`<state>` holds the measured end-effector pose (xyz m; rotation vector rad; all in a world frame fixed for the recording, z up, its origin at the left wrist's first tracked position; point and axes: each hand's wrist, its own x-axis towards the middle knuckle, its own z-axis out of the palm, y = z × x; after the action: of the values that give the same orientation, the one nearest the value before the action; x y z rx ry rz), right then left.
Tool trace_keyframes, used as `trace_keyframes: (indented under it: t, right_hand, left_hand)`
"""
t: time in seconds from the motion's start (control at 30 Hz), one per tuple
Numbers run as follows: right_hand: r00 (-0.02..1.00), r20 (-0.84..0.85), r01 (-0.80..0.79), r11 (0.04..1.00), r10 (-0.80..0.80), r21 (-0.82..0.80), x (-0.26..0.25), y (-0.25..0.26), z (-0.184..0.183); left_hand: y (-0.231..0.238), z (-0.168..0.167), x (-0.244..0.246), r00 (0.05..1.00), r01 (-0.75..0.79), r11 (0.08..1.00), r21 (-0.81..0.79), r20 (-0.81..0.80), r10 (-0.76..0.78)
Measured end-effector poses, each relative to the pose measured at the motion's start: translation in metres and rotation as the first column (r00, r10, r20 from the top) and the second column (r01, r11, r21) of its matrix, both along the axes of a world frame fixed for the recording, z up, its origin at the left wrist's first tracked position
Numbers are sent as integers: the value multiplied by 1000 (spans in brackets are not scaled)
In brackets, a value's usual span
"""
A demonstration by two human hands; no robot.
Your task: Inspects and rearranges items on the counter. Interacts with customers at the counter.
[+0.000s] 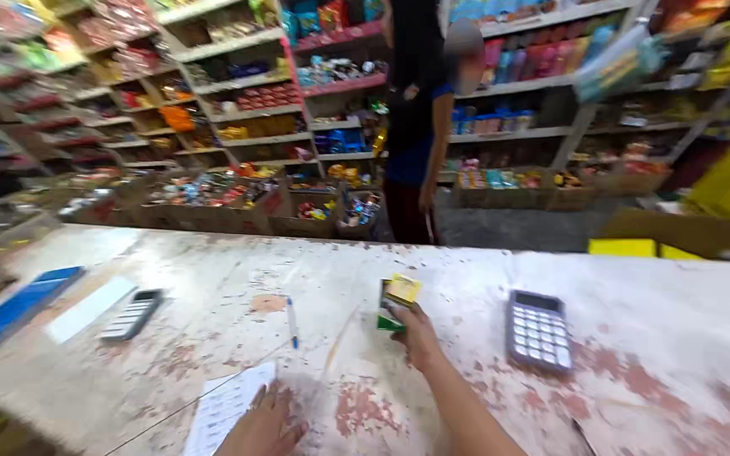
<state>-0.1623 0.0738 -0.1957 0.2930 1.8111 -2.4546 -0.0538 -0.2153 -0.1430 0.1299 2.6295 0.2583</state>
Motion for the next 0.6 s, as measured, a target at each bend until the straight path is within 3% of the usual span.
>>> trace_keyframes:
  t: [0.03, 0.07, 0.13, 0.17, 0.23, 0.3, 0.4, 0.47, 0.6]
  right_hand:
    - [993, -114, 24, 974, 1, 223, 1, -2, -5]
    - [979, -201, 75, 891, 19, 448, 2, -2, -8]
    - [955, -297, 210, 652, 25, 729, 6, -3, -7]
    - [941, -338, 266, 562, 26, 783, 8, -3, -6]
    - [930, -366, 304, 464, 47, 832, 10, -1, -5]
    - [955, -285, 221, 454, 77, 863, 9, 1, -5]
    - [979, -188, 122, 510, 81, 852, 6, 4, -2]
    - [979, -195, 130, 569, 55, 812, 4, 4, 0]
    - [947, -317, 266, 679, -51, 684, 5, 3, -7]
  left_hand:
    - [16, 11, 3, 989, 128, 986, 107, 62, -135]
    - [31, 17, 1, 958, 239, 939, 247, 99, -270]
    - [61, 14, -20, 898, 366, 802, 472, 49, -438]
    - [75, 7, -37, 901, 385, 770, 508, -25, -434]
    - [104, -8, -82, 942, 336, 768, 545, -203, -268]
    - [127, -33, -126, 949, 195, 697, 690, -312, 44]
    - [155, -63, -156, 883, -91, 366, 926, -95, 460]
    - [161, -71, -160, 867, -81, 246, 966, -54, 495]
    - [157, -76, -162, 887, -27, 235, 972, -85, 454]
